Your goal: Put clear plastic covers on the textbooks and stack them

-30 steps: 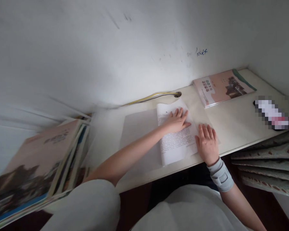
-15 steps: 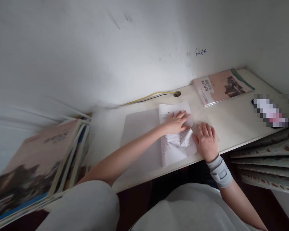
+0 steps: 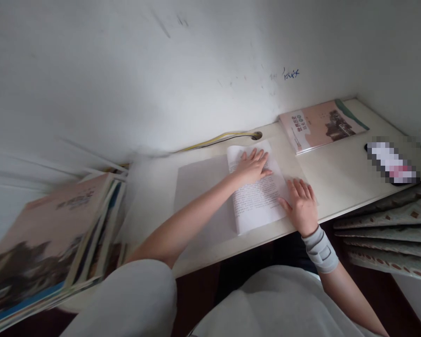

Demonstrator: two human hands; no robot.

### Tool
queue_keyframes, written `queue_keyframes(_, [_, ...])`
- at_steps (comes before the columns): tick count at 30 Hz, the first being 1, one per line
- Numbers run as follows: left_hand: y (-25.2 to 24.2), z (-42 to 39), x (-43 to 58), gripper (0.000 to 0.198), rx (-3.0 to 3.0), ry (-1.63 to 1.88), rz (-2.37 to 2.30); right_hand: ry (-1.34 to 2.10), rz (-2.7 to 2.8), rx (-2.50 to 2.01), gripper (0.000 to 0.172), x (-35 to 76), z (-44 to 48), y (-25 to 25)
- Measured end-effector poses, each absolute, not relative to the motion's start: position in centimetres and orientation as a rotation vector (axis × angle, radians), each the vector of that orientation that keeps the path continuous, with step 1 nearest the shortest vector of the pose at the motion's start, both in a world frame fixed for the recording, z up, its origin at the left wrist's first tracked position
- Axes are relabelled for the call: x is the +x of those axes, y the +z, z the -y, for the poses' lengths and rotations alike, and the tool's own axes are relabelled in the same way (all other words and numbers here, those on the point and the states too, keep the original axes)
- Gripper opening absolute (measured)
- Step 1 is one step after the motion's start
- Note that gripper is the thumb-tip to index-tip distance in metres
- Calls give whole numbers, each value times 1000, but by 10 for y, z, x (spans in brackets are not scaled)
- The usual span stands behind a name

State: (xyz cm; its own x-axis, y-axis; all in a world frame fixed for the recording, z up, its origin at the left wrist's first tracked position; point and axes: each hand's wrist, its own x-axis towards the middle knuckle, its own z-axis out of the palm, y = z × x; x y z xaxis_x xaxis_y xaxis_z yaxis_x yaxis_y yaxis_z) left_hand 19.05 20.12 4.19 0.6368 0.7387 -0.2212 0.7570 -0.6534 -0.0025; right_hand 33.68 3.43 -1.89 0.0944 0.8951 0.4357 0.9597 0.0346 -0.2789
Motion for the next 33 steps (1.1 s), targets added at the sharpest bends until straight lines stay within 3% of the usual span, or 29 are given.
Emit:
queue_keyframes(7, [49,-147,128,78,2395,12,-1520,-185,1783,-1950,53,332,-33,-17])
queue_keyframes(17, [-7,-120,120,74,2116,665,-1198,-167,1928,-1986,52,347,-30,-16])
queue_keyframes(24, [-1,-114,111,86,2270,444,-1315,-226,2061,-2038,60,367,-38,-17])
queue_keyframes(33, [6,-123,117,78,2409,180,-1457,-268,2088,-1980,61,369,-39,-19])
